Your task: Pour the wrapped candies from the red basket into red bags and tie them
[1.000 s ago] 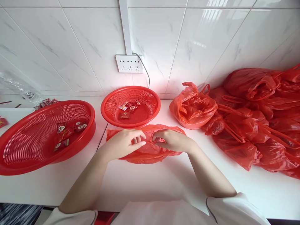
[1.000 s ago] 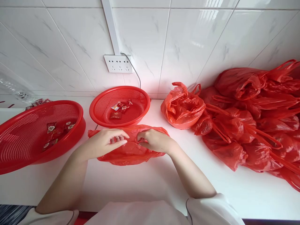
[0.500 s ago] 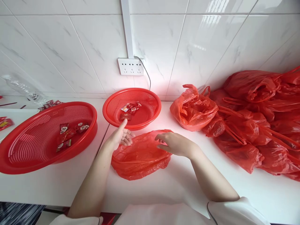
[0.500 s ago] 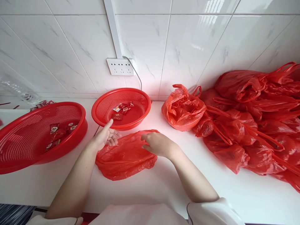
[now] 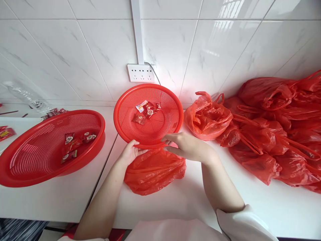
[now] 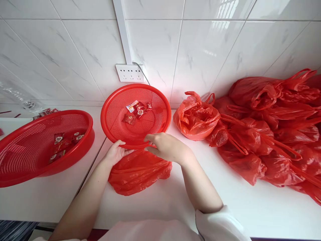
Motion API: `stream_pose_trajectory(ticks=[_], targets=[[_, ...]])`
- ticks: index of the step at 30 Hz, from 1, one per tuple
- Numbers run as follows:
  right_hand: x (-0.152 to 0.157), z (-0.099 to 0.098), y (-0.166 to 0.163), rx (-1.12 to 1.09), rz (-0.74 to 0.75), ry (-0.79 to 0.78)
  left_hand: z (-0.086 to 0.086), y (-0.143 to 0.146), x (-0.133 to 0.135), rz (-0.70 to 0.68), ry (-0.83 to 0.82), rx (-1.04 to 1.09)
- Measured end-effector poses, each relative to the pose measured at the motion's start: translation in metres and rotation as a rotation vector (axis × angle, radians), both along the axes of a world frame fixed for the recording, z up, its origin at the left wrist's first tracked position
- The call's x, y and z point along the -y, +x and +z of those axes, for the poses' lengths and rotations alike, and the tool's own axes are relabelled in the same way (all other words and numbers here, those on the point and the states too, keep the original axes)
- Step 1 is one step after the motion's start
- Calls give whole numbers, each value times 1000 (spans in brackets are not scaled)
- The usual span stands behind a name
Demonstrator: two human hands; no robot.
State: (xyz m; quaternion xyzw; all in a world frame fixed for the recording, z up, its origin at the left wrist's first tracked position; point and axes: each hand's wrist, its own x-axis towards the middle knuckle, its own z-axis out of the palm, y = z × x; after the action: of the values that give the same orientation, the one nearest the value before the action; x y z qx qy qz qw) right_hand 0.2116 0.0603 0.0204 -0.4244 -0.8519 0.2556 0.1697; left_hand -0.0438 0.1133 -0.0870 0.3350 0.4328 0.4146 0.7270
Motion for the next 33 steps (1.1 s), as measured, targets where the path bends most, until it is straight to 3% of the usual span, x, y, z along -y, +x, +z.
stream_pose_trajectory(ticks=[4, 9, 18, 25, 30, 33], targets=[[-8, -2, -6, -49, -10, 30, -5, 10, 8, -21, 77, 38], [-28, -25, -6, -7, -49, 35, -7, 18, 14, 33, 125, 95], [-55, -57, 0, 73, -222, 230, -26, 24, 16, 25, 139, 75], [-54, -69, -18, 28, 58, 193, -23, 28, 20, 16, 137, 82], [-50, -72, -25, -56, 125, 127, -25, 24, 13, 44, 97, 117], [-52, -72, -26, -242, 28, 58, -23, 21, 9, 89, 81, 111]])
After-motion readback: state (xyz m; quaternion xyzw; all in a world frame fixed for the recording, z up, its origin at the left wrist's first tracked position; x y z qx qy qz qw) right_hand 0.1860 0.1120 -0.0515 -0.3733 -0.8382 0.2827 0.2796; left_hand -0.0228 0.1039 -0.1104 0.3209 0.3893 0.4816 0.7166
